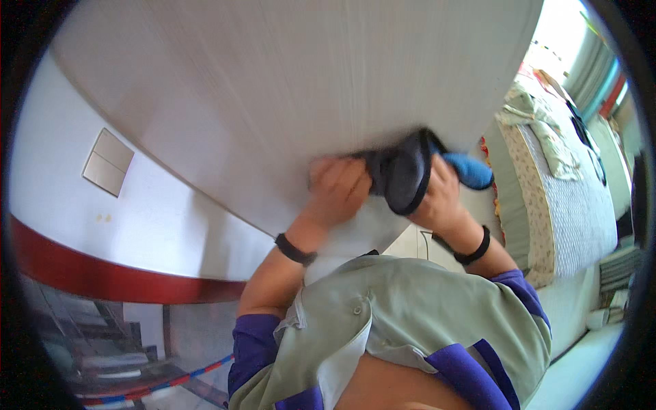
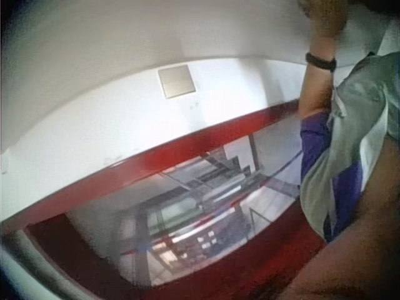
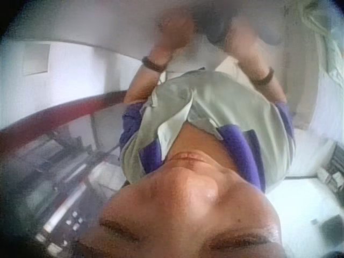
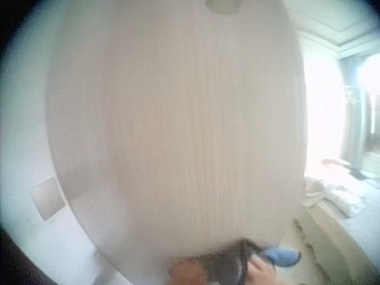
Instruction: The person wipes the exterior surfaces and doors of a wooden wardrobe with a cloth.
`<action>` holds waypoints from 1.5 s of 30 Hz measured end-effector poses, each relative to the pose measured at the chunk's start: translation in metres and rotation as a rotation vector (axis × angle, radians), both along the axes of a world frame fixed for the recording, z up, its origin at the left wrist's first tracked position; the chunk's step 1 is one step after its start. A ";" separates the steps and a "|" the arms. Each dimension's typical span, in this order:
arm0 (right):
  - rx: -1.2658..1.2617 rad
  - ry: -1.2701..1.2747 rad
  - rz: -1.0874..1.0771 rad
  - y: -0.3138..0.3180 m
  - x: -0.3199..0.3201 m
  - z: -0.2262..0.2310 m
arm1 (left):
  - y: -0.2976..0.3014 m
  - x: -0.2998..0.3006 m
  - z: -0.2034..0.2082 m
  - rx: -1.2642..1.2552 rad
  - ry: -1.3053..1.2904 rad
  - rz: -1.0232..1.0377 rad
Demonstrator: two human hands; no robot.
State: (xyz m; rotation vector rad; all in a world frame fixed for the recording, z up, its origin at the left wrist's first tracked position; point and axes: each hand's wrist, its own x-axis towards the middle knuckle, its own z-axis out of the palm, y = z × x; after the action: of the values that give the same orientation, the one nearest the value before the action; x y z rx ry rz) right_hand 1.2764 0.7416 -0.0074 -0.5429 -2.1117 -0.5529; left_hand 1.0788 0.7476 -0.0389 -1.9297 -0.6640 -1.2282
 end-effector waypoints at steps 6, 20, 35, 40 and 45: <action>0.216 0.255 -0.357 -0.001 -0.003 0.089 | 0.014 -0.026 0.115 0.460 -0.279 0.100; -0.019 0.373 -0.427 -0.003 -0.027 -0.043 | -0.001 0.007 0.010 -0.071 0.034 0.035; -0.061 0.418 -0.324 0.009 -0.050 -0.056 | 0.007 0.007 -0.020 -0.028 -0.032 0.130; -0.158 0.308 -0.120 -0.004 -0.052 -0.126 | 0.005 -0.019 -0.139 -0.144 -0.014 0.087; -0.192 0.253 -0.222 -0.019 -0.058 -0.143 | 0.004 -0.058 -0.147 -0.064 0.318 0.116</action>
State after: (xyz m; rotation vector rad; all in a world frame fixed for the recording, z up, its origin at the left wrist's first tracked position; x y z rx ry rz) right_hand 1.2186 0.7222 -0.1501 -0.9154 -1.8843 -0.3826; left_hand 1.0208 0.7517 -0.1861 -2.0497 -0.6424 -0.8130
